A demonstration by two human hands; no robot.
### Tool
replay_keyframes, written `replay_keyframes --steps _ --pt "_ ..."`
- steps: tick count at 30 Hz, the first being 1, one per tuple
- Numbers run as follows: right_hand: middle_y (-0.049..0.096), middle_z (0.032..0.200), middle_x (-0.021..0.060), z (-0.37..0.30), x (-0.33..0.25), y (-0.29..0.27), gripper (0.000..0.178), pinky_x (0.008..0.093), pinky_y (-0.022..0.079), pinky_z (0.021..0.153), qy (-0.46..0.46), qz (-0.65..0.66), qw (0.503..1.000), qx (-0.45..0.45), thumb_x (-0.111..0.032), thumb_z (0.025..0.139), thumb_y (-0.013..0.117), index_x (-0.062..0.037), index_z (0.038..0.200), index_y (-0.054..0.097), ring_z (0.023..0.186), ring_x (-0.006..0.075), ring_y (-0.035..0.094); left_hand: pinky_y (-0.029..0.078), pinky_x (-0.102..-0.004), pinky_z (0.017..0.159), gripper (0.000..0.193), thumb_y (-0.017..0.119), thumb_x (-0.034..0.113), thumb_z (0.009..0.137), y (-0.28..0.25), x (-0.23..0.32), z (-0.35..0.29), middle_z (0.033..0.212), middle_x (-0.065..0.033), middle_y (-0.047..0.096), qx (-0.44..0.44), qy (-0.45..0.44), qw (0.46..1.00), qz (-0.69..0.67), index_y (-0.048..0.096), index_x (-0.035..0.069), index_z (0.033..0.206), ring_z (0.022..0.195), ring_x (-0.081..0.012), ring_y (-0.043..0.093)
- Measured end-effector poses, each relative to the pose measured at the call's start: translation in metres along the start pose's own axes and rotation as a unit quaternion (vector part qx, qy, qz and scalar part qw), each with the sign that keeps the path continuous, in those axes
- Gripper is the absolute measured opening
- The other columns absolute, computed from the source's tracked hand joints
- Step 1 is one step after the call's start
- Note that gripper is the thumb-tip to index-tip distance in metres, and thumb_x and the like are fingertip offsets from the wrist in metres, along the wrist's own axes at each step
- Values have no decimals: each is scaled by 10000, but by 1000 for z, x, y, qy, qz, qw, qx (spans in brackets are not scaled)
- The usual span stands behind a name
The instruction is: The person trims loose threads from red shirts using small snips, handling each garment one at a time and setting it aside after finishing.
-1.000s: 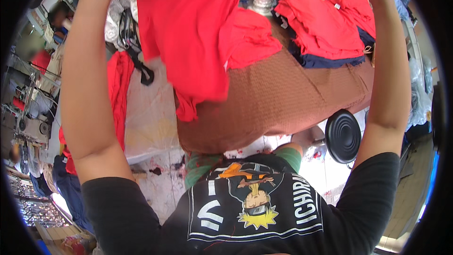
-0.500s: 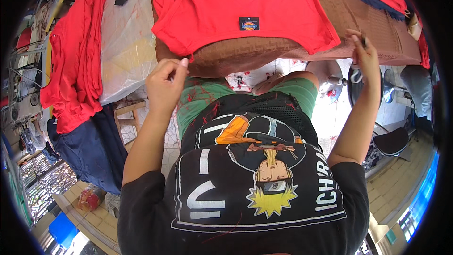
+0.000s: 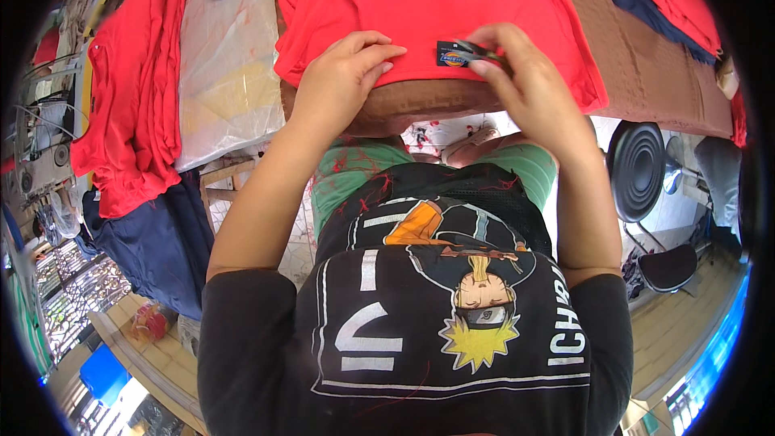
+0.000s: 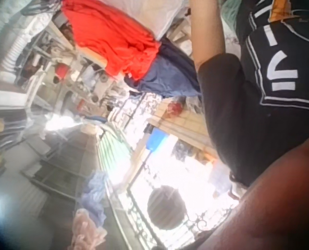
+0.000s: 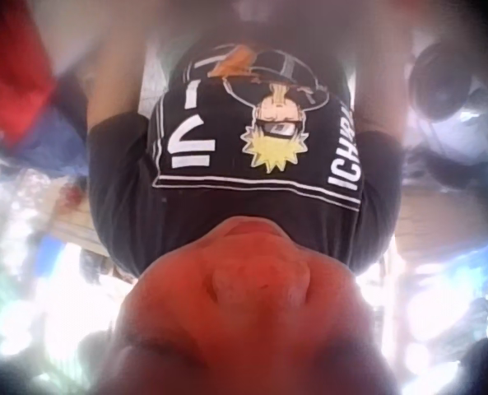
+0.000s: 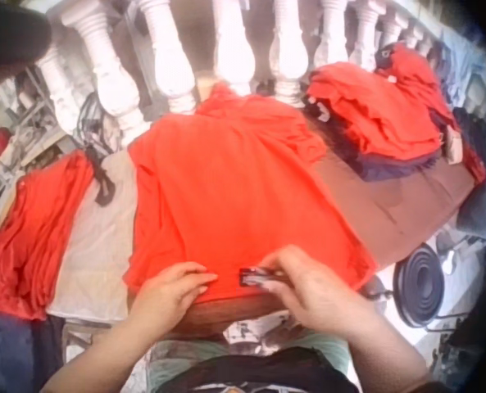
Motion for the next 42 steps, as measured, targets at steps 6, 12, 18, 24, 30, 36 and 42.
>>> replay_keyframes --steps 6,12,18,24,30,36,42 --pt "642 883 162 16 0 50 151 382 488 730 44 125 991 0 -106 852 644 10 948 627 815 315 627 527 -323 728 126 685 113 811 6 -1 5 952 -58 661 10 43 998 43 686 62 927 860 -249 656" --pt "634 888 161 15 0 53 141 382 485 731 30 102 994 -9 -91 841 641 4 944 626 834 321 624 527 -329 731 102 629 107 878 7 -6 -2 913 -113 678 30 -13 999 -42 632 19 929 854 -260 670" --pt "618 906 163 15 -5 50 144 393 484 737 22 81 996 -41 -96 838 640 -3 946 624 849 334 617 527 -327 738 113 587 102 914 5 -1 -2 923 -126 679 20 -46 996 -77 606 9 977 862 -261 671" --pt "605 894 150 17 -3 49 151 414 483 715 -13 6 999 -50 -111 833 648 -25 955 627 832 340 614 465 -325 846 234 595 185 918 -22 9 2 894 -123 671 -54 64 977 -195 634 10 768 875 -252 644" --pt "595 925 125 18 -10 24 180 402 501 706 20 -6 1000 -9 -134 811 685 -55 964 632 821 302 628 378 -384 977 237 533 199 938 -149 -1 -8 1099 -135 632 -81 106 956 -263 672 19 872 1067 -271 569" --pt "606 965 76 10 12 47 221 393 525 680 -5 -73 997 -27 -78 754 697 -88 968 641 798 286 648 354 -346 1037 417 692 190 834 -111 -52 -40 1235 -131 589 6 -59 998 10 576 34 1203 1144 -272 545" --pt "622 930 83 12 1 21 248 377 523 690 -33 -63 996 54 28 729 656 -77 953 631 812 280 652 424 -340 953 327 722 140 795 -65 -48 -19 1088 -117 634 83 34 996 7 604 16 1075 1061 -255 580"
Point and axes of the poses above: each hand's wrist, its own z-axis towards the middle knuckle, its own y-axis out of the palm, x = y × z, the point moved 2 cm from there along z, towards the middle knuckle
